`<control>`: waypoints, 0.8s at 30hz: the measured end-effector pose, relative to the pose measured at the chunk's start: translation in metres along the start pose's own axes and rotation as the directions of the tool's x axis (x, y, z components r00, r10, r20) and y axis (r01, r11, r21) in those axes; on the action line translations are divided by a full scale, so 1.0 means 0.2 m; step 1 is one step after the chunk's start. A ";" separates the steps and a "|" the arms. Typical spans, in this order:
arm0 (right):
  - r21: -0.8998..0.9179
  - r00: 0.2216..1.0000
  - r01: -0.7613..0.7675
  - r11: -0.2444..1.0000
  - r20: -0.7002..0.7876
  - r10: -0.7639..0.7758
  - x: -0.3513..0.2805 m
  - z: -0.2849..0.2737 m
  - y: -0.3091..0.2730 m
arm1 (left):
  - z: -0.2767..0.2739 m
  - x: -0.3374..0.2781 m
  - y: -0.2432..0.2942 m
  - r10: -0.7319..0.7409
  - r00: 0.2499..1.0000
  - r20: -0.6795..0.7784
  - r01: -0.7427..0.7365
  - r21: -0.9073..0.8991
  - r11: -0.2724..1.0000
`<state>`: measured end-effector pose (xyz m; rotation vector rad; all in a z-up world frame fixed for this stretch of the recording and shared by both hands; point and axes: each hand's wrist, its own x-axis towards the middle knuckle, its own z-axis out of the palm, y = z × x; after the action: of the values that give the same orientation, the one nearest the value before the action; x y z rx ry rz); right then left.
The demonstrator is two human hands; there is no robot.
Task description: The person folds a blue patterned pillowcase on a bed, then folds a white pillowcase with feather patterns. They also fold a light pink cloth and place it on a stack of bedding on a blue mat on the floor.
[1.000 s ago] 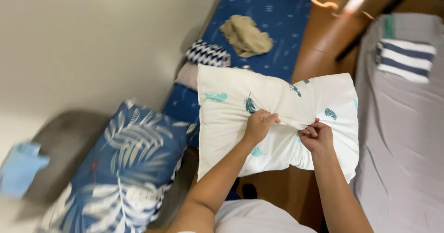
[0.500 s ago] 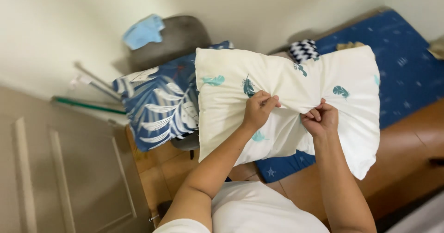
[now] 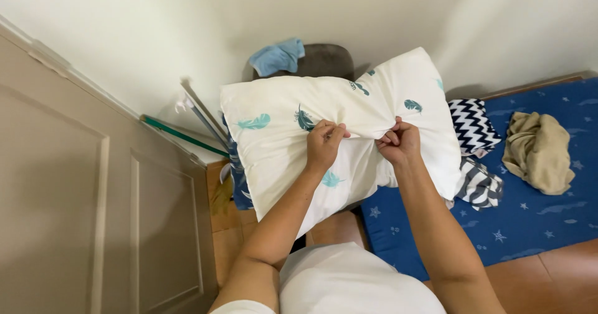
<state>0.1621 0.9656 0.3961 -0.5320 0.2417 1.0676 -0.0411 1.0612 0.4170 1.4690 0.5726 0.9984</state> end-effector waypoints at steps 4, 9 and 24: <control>0.005 0.999 0.007 1.000 -0.050 -0.006 0.14 0.14 0.18 | -0.19 0.14 0.03 -0.068 0.998 -0.019 0.069 0.057 0.996; 0.018 0.998 0.053 0.998 0.032 -0.053 0.23 0.28 0.27 | -0.32 0.24 0.10 0.113 0.994 -0.016 -0.111 0.094 0.989; -0.529 0.956 0.001 0.849 -0.248 -0.155 0.45 0.12 0.60 | -0.64 0.49 -0.54 -0.145 0.983 0.109 0.047 0.622 0.782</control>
<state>0.0979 1.0919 0.3416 -1.1879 0.1719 0.9707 -0.0775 1.2296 0.3266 2.0526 0.9114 0.6232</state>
